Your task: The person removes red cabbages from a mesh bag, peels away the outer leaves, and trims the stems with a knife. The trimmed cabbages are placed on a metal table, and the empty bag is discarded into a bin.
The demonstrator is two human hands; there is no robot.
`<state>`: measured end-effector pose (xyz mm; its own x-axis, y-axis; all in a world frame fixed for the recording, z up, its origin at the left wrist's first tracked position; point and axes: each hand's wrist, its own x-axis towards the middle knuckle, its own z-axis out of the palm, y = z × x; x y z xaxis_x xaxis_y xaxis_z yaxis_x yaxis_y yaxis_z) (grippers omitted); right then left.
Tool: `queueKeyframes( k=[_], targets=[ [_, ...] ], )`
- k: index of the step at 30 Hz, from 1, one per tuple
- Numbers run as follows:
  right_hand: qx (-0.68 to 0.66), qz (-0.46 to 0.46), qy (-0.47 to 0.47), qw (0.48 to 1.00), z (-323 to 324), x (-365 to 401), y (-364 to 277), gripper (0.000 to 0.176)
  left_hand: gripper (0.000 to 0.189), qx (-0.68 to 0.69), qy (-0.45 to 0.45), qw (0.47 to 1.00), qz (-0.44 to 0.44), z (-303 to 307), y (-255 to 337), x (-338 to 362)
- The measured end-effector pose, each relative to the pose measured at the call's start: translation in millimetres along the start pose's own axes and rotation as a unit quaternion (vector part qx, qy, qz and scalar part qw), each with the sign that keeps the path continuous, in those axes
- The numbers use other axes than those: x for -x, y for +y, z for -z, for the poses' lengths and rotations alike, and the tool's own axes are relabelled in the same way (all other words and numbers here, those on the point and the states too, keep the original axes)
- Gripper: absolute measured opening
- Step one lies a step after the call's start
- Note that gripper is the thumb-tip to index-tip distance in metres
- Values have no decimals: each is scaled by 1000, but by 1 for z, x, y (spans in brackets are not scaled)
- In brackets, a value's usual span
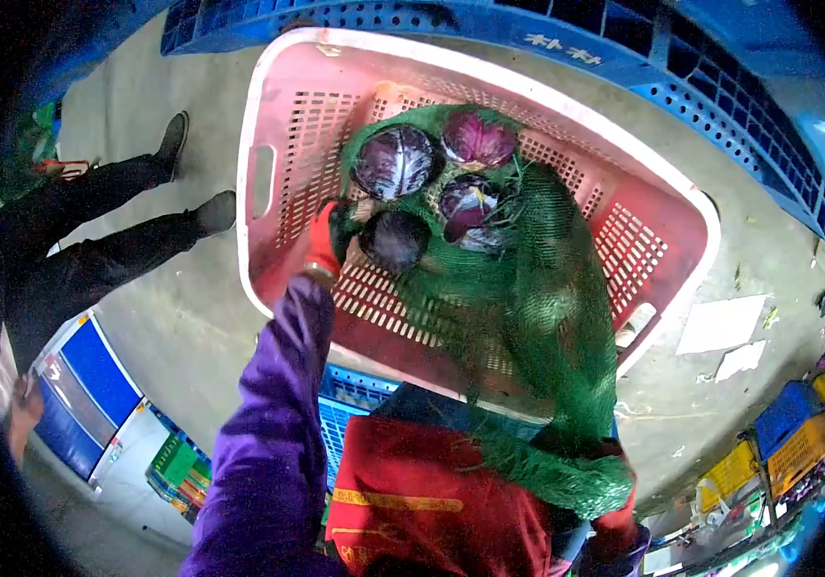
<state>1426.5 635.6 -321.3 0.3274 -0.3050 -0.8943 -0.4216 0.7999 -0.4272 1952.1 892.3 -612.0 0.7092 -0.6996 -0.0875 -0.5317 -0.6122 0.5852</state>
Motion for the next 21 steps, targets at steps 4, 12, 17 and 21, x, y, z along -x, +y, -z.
queueKeyframes(
  k=[4,12,17,21],
  targets=[
    [42,136,91,986,-3,-5,-36,46,23,160,11,987,20,21,73,7],
    [-36,231,-13,972,-16,-3,-57,63,23,493,-113,831,231,51,134,53],
    [151,205,80,964,-89,4,-97,101,26,495,-137,816,265,88,196,51],
    [178,200,110,957,-112,6,-116,89,20,525,-129,774,331,89,223,81]
  ],
)
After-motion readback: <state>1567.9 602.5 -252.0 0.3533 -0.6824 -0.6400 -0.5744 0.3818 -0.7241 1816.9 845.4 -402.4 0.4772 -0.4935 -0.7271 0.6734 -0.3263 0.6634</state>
